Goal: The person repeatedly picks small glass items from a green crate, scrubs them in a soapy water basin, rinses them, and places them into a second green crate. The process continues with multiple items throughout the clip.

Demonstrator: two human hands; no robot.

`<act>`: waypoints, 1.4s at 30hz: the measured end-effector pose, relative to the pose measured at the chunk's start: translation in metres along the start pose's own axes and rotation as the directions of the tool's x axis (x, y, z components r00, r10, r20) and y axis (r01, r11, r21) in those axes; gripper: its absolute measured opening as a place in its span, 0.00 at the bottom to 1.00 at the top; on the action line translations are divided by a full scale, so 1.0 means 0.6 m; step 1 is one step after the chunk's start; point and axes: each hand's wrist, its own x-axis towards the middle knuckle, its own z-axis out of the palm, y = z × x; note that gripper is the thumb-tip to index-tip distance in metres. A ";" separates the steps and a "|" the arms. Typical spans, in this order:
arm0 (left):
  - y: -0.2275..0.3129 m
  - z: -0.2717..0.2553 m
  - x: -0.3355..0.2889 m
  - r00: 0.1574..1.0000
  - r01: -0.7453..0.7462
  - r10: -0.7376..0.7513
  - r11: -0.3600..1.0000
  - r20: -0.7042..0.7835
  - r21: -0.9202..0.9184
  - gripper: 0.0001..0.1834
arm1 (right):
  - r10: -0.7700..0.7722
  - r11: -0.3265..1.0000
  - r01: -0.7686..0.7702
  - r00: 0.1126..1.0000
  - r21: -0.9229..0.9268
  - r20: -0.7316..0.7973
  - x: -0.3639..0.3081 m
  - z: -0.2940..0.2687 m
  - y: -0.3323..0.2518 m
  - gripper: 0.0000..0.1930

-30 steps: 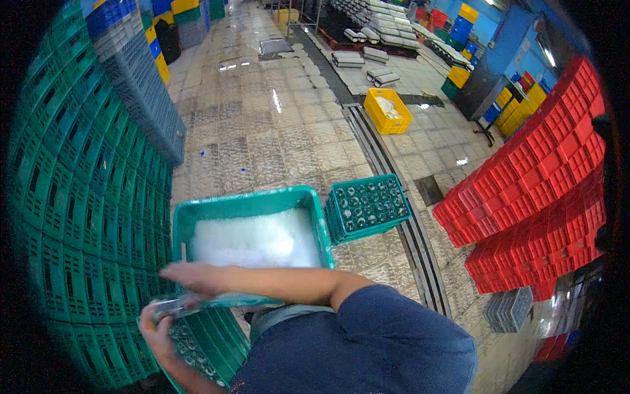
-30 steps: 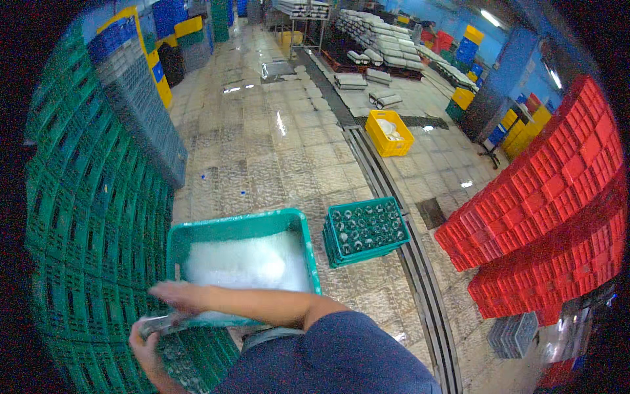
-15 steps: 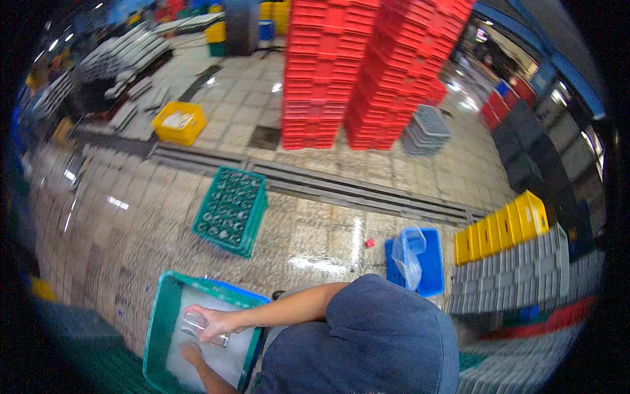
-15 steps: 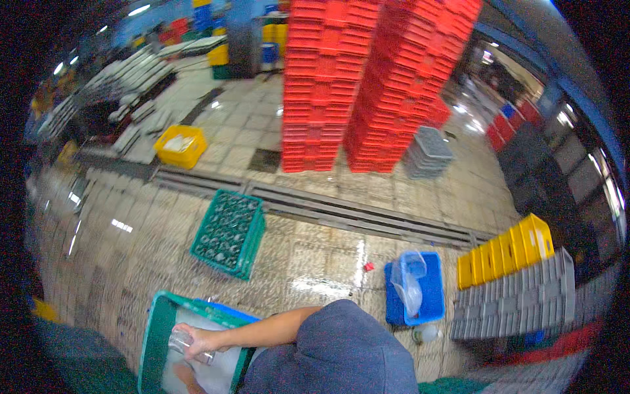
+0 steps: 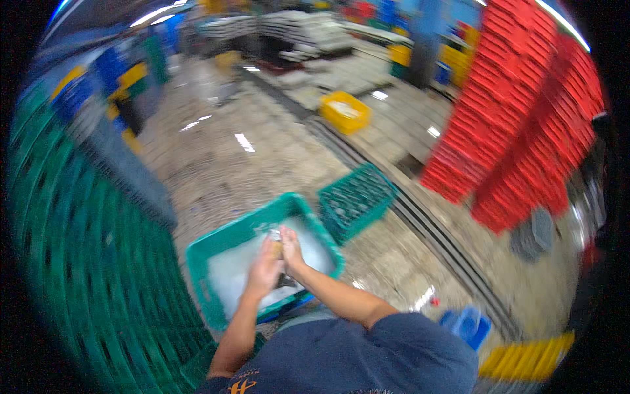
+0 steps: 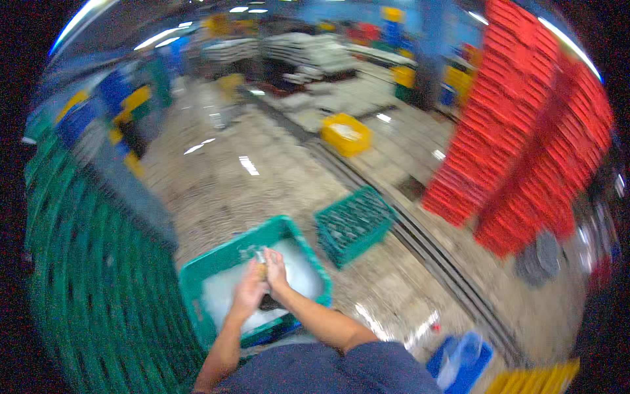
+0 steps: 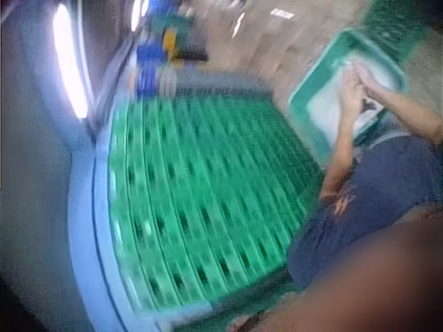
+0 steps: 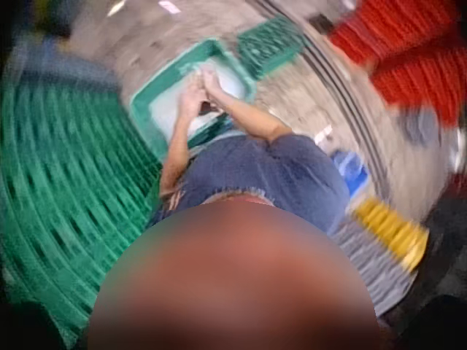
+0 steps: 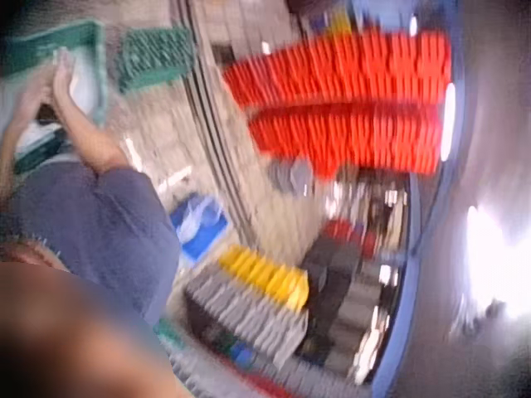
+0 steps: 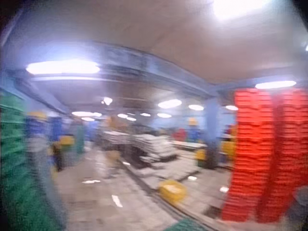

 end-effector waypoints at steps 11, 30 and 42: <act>0.034 -0.131 -0.105 0.926 0.128 0.082 0.850 -0.369 0.510 0.24 | 0.230 0.951 -0.294 0.882 0.099 0.411 -0.124 0.105 0.163 0.26; -0.097 -0.055 0.029 0.668 0.321 -0.488 0.870 -0.562 -0.373 0.17 | 0.266 0.918 -0.057 0.822 -0.392 0.504 -0.071 0.062 0.065 0.29; -0.409 0.225 -0.003 0.596 0.271 -0.714 0.608 0.366 0.746 0.22 | 0.445 0.894 -0.366 0.797 -0.259 0.409 0.079 -0.136 -0.157 0.21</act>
